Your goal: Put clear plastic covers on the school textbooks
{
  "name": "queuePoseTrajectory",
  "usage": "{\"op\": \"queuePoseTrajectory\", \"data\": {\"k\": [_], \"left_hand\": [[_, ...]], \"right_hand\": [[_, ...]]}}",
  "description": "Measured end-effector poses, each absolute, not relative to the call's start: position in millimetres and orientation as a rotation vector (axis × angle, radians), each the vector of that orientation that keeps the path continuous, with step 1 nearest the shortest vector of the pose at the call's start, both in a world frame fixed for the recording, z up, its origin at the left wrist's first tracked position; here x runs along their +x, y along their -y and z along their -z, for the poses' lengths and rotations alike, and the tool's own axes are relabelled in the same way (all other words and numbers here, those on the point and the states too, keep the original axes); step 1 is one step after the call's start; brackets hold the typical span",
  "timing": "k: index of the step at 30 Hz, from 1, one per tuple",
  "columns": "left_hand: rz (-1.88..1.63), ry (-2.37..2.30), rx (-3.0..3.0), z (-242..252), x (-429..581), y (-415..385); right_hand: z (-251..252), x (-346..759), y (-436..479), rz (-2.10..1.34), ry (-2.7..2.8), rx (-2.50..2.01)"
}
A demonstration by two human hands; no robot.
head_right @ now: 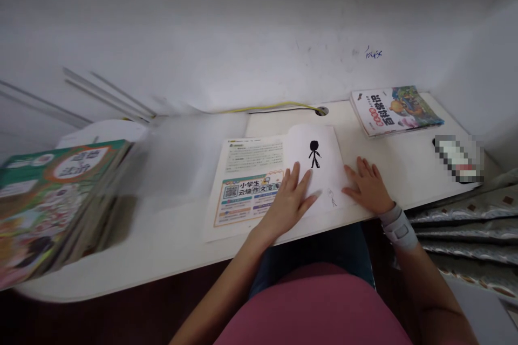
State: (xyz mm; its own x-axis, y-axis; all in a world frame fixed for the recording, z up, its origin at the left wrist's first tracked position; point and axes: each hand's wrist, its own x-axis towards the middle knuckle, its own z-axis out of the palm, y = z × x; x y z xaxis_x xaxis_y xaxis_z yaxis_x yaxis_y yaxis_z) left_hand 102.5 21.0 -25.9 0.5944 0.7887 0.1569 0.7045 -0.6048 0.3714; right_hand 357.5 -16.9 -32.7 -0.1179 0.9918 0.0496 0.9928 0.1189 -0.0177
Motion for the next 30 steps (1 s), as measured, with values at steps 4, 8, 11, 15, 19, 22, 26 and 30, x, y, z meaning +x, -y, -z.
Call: {"op": "queuePoseTrajectory", "data": {"k": [4,8,11,15,19,22,26,30], "left_hand": [[-0.462,-1.222,2.594,25,109,-21],[-0.459,-1.237,2.626,27,112,-19],[-0.460,-1.241,2.647,28,113,-17],[-0.425,-1.253,2.682,26,117,-17],[-0.342,-1.308,2.731,25,124,-19],[-0.286,-1.335,2.772,23,129,-18],[-0.233,-1.341,2.777,21,131,-16],[-0.244,-1.334,2.767,22,134,-15]], "right_hand": [[36,359,16,0.047,2.352,-1.975],[38,359,17,0.038,2.344,-1.948],[39,360,17,0.035,2.342,-1.921],[36,359,17,0.019,2.352,-1.926],[35,358,17,0.023,2.352,-1.940],[36,358,17,0.029,2.343,-1.928],[38,360,17,0.020,2.342,-1.912],[39,361,17,0.018,2.343,-1.895]]}}
